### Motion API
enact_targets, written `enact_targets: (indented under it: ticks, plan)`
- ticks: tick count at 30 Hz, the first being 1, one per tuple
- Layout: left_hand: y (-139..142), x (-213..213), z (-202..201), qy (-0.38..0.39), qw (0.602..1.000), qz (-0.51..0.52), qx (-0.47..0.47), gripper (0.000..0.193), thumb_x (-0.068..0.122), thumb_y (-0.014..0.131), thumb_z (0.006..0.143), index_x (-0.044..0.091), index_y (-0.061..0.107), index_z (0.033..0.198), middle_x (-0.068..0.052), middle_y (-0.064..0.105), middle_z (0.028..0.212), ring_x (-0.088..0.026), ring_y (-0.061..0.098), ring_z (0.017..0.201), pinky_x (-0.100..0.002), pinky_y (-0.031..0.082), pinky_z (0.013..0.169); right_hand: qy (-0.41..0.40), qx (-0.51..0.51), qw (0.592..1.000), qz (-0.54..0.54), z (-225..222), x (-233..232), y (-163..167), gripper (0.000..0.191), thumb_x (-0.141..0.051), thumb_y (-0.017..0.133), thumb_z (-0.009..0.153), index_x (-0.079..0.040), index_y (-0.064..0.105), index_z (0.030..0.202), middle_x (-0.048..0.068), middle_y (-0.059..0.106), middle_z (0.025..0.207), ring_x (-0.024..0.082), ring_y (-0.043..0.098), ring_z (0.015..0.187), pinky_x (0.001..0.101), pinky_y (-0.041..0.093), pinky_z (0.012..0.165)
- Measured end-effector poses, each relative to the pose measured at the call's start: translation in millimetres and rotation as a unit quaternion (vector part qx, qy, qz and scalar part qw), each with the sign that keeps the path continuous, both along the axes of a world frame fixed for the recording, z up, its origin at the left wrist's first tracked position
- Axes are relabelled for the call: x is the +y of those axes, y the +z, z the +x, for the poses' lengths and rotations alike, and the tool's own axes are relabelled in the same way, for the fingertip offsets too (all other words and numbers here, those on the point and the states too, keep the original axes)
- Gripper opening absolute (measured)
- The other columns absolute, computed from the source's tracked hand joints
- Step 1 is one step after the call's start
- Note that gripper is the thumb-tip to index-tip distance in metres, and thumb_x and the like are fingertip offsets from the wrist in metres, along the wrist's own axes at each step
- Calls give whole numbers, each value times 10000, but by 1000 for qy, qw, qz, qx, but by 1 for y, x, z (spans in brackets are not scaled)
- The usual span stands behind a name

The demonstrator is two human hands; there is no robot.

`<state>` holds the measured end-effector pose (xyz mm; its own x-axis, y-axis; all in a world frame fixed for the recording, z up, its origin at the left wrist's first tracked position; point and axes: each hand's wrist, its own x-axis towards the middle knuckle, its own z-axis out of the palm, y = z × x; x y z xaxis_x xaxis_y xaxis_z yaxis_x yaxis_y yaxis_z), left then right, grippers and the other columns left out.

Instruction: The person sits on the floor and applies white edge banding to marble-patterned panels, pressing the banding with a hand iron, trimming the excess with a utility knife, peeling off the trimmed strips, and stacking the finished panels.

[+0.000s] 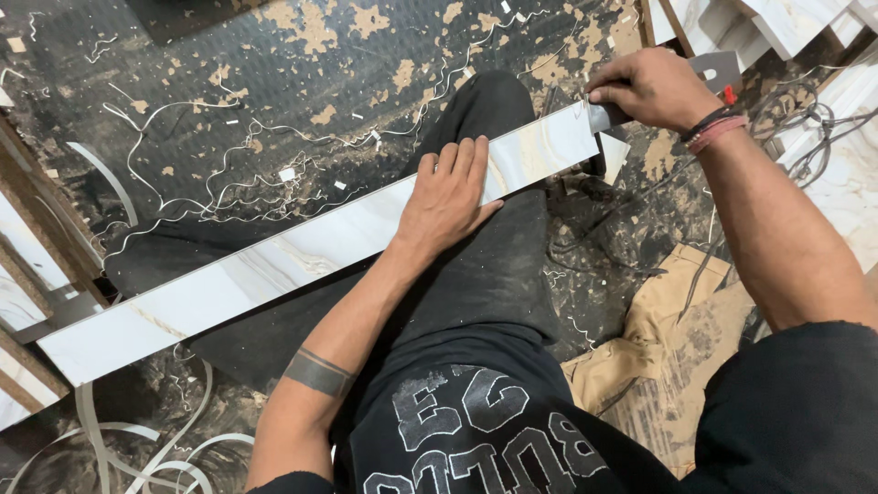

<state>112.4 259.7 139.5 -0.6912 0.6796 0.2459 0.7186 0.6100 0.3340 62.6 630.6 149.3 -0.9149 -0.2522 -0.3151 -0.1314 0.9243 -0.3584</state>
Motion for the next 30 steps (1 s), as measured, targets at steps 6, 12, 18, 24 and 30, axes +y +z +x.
enact_targets:
  ticks: [6,12,18,24,30]
  plan:
    - [1,-1,0,5,1000,-1,-5,904,539,786,820,-90,500,1403,-162,559,1226,-288,537,1063,-400,424,843,-12,-5,1000,-19,1,-8,5,211,-276,733,1001,-147,782,1161,87,761,996,270,731,878,387,562,771]
    - [-1,-1,0,9,1000,-6,2,903,549,779,818,-89,504,1395,-164,561,1228,-287,541,1059,-402,425,840,-19,8,1000,7,2,-20,8,205,-320,737,1011,-191,784,1164,56,748,1029,257,706,935,405,546,837]
    - [-5,-1,1,10,1000,-6,6,909,557,780,812,-91,514,1390,-162,562,1210,-284,541,1055,-404,426,836,219,106,944,223,-10,-29,6,75,-263,718,1023,-308,776,1004,-131,727,965,88,615,1074,438,278,1084]
    - [-4,0,2,6,1000,-6,4,911,556,779,812,-89,502,1393,-169,562,1197,-288,539,1054,-409,422,840,255,106,959,70,-21,-91,14,263,-263,703,799,-289,785,1047,-74,716,1021,149,610,1057,480,315,1108]
    - [2,-13,7,29,995,68,-64,911,520,807,804,-43,454,1427,-192,561,1277,-334,534,1180,-517,379,1037,283,75,949,114,-17,-168,12,107,-254,660,952,-235,759,989,-58,708,944,168,614,1044,443,347,1086]
